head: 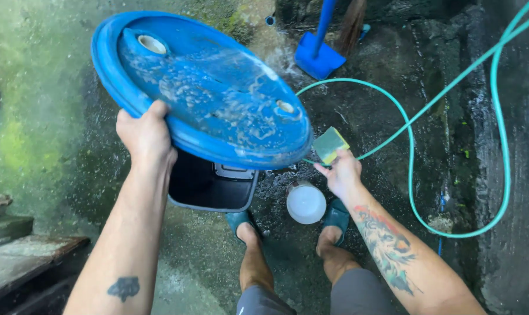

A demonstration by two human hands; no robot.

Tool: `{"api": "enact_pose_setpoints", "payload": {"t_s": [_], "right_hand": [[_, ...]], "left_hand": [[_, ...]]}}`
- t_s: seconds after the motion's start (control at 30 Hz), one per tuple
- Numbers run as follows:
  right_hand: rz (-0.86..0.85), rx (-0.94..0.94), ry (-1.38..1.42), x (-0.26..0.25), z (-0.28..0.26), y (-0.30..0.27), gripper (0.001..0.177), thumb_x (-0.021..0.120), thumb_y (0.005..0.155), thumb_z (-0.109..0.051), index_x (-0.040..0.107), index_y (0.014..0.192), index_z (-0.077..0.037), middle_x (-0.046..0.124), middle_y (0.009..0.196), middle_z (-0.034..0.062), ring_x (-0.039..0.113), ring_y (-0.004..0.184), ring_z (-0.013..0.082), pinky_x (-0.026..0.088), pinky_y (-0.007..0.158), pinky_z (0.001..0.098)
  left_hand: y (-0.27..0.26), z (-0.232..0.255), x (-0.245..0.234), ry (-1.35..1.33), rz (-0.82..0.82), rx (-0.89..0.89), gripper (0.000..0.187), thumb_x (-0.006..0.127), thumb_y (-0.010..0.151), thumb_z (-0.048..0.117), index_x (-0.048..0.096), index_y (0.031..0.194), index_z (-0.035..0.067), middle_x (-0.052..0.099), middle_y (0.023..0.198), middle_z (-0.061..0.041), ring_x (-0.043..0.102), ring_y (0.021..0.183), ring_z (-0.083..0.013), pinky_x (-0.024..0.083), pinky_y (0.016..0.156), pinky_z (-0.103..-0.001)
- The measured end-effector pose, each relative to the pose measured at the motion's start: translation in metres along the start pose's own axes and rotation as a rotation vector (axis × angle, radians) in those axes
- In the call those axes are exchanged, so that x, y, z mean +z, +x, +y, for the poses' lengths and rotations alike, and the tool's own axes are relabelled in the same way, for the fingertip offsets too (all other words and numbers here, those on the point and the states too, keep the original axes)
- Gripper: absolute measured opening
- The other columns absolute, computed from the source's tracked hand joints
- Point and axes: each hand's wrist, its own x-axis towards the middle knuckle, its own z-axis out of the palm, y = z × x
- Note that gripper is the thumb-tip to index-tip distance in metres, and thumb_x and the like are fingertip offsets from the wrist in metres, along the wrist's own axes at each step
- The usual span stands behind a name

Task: Cleaning a black trash can lid and a large blue drum lid using a sponge, soap, and a hose in an outdoor utility area.

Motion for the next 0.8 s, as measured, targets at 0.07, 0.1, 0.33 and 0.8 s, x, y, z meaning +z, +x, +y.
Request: {"api": "enact_pose_setpoints", "payload": {"t_s": [0.07,0.1,0.33,0.8], "right_hand": [[0.002,0.218,0.131,0.012,0.005,0.015,0.034,0.038,0.099,-0.022,0.056,0.126,-0.012,0.066,0.125,0.0087,0.063,0.117,0.0265,0.049,0.092,0.0639],[-0.006,0.224,0.119,0.011,0.011,0.029,0.034,0.038,0.099,-0.022,0.056,0.126,-0.012,0.066,0.125,0.0087,0.063,0.117,0.0265,0.049,0.092,0.0639],[-0.276,0.199,0.229,0.048,0.015,0.033,0.038,0.038,0.101,-0.029,0.059,0.122,-0.006,0.068,0.120,0.0157,0.066,0.111,0.0342,0.052,0.091,0.0559],[-0.140,-0.095,-0.116,0.026,0.067,0.033,0.024,0.047,0.100,-0.019,0.058,0.118,-0.008,0.068,0.108,0.0098,0.069,0.099,0.0258,0.058,0.085,0.0438]], "left_hand": [[-0.001,-0.014,-0.035,-0.136,-0.036,-0.095,0.024,0.068,0.078,-0.009,0.061,0.099,-0.001,0.068,0.091,-0.009,0.068,0.077,-0.0211,0.061,0.070,-0.038],[-0.002,-0.022,-0.054,-0.138,-0.021,-0.097,0.024,0.068,0.078,-0.009,0.061,0.099,-0.001,0.068,0.091,-0.009,0.068,0.077,-0.0211,0.061,0.070,-0.038],[-0.016,-0.128,-0.176,-0.285,-0.060,-0.285,0.040,0.061,0.078,-0.008,0.056,0.114,0.007,0.065,0.108,-0.006,0.065,0.098,-0.0250,0.058,0.086,-0.045],[-0.077,-0.273,-0.243,0.089,-0.142,-0.784,0.045,0.069,0.086,0.013,0.053,0.128,0.008,0.070,0.117,-0.011,0.070,0.094,-0.0246,0.060,0.068,-0.040]]}}
